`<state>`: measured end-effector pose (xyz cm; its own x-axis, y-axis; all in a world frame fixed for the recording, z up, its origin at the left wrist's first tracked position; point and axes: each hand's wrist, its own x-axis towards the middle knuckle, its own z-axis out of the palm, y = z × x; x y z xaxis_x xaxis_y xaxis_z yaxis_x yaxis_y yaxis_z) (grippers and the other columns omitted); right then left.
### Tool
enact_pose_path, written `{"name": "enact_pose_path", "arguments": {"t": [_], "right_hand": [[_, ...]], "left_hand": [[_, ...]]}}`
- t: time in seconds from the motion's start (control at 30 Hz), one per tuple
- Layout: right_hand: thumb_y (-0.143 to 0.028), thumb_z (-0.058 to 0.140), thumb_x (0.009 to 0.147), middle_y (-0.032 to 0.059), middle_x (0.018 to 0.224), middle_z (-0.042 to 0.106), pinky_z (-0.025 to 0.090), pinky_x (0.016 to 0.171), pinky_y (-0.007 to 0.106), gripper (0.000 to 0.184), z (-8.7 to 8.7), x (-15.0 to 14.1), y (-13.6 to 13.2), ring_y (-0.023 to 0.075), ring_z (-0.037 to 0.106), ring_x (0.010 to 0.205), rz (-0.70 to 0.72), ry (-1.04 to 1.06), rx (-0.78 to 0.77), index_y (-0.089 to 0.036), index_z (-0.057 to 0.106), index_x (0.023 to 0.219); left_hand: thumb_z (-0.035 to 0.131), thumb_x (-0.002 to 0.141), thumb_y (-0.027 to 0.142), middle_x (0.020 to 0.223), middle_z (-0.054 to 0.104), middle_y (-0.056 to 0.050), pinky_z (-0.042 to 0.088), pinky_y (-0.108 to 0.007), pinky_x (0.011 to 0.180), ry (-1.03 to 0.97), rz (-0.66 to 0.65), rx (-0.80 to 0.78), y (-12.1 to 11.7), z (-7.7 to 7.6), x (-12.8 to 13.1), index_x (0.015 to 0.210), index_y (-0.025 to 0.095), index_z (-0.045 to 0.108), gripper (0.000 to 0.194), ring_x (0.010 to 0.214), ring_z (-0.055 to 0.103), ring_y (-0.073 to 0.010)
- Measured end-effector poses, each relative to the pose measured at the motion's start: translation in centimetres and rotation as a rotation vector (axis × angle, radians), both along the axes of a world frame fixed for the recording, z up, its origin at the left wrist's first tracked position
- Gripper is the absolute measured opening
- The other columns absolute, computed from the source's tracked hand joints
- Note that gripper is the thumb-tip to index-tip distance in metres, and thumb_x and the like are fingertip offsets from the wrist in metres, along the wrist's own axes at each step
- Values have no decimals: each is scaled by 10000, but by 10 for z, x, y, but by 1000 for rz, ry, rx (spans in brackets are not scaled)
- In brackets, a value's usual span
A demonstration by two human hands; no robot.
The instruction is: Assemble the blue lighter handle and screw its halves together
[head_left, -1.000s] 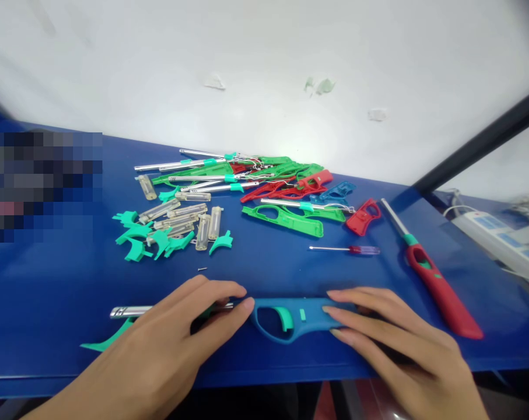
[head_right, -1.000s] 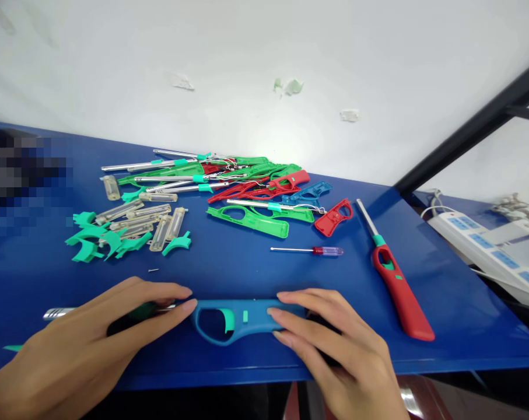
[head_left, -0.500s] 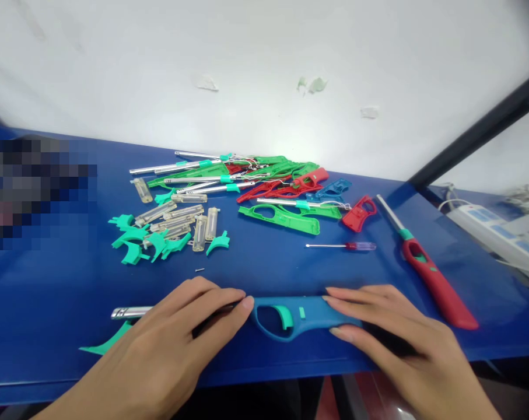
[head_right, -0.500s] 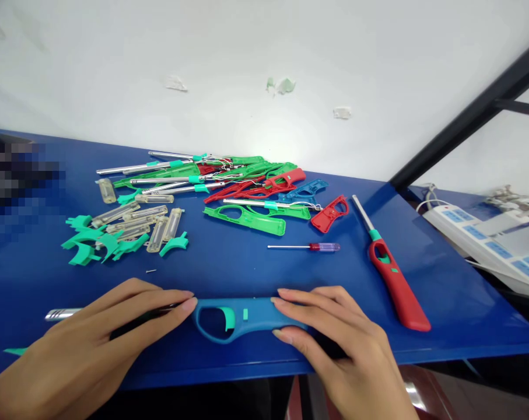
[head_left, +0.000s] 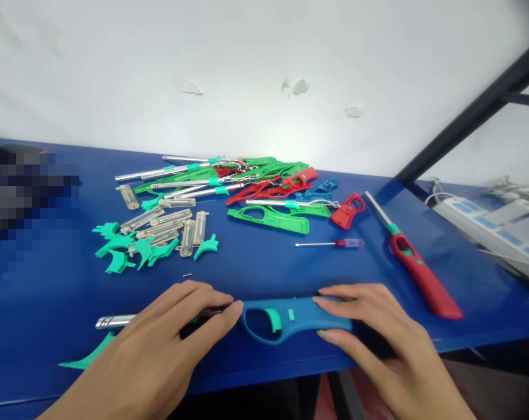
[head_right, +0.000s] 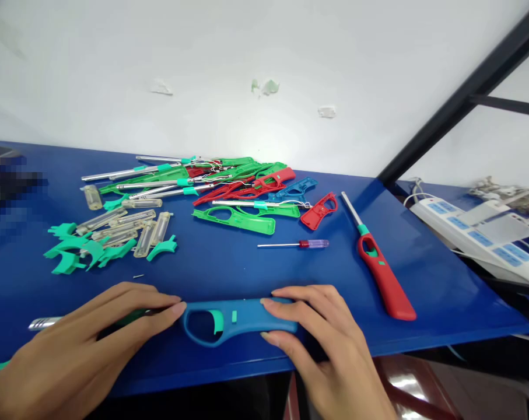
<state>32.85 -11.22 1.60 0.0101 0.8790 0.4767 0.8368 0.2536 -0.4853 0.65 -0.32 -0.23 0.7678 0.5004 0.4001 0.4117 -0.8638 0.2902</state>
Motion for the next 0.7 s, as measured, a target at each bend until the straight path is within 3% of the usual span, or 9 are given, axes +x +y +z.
{"name": "enact_pose_path", "arguments": {"t": [0.17, 0.33, 0.5, 0.63, 0.7], "right_hand": [[-520, 772, 1064, -46, 1121, 866, 689, 884, 228, 179, 4, -3, 3, 171, 848, 1005, -35, 20, 18, -376, 816, 1162], [-406, 823, 1031, -53, 1138, 843, 674, 921, 184, 189, 0, -9, 2, 157, 840, 1017, -60, 131, 43, -373, 780, 1212], [-399, 865, 990, -61, 1028, 805, 653, 828, 117, 373, 4, -14, 3, 114, 828, 869, -86, 200, 13, -432, 798, 1356], [-367, 898, 959, -85, 1098, 881, 623, 881, 77, 216, 10, -15, 5, 117, 868, 951, -52, 279, 1, -418, 875, 1168], [-307, 933, 914, -107, 1041, 892, 615, 877, 64, 231, 10, -15, 5, 111, 871, 903, -27, 345, -19, -408, 886, 1116]], "left_hand": [[465, 1067, 62, 1396, 728, -11, 593, -249, 1072, 60, 53, -20, -1, -1, -2, 1459, 340, 667, 521, 1211, 719, -178], [502, 1144, 136, 1316, 735, 7, 589, -167, 1021, -42, 82, 87, 3, 15, 8, 1437, 309, 625, 362, 1134, 729, -142], [512, 1111, 77, 1323, 721, -12, 568, -171, 1078, -70, 64, 191, 2, 23, 13, 1515, 281, 607, 462, 1151, 714, -150], [490, 1060, 17, 1339, 701, -12, 502, -164, 1151, -50, 38, 188, 2, 16, 9, 1598, 285, 566, 606, 1171, 702, -141], [466, 1039, 5, 1358, 693, -20, 481, -177, 1170, -32, 28, 186, 4, 14, 7, 1651, 292, 527, 679, 1198, 693, -149]]}}
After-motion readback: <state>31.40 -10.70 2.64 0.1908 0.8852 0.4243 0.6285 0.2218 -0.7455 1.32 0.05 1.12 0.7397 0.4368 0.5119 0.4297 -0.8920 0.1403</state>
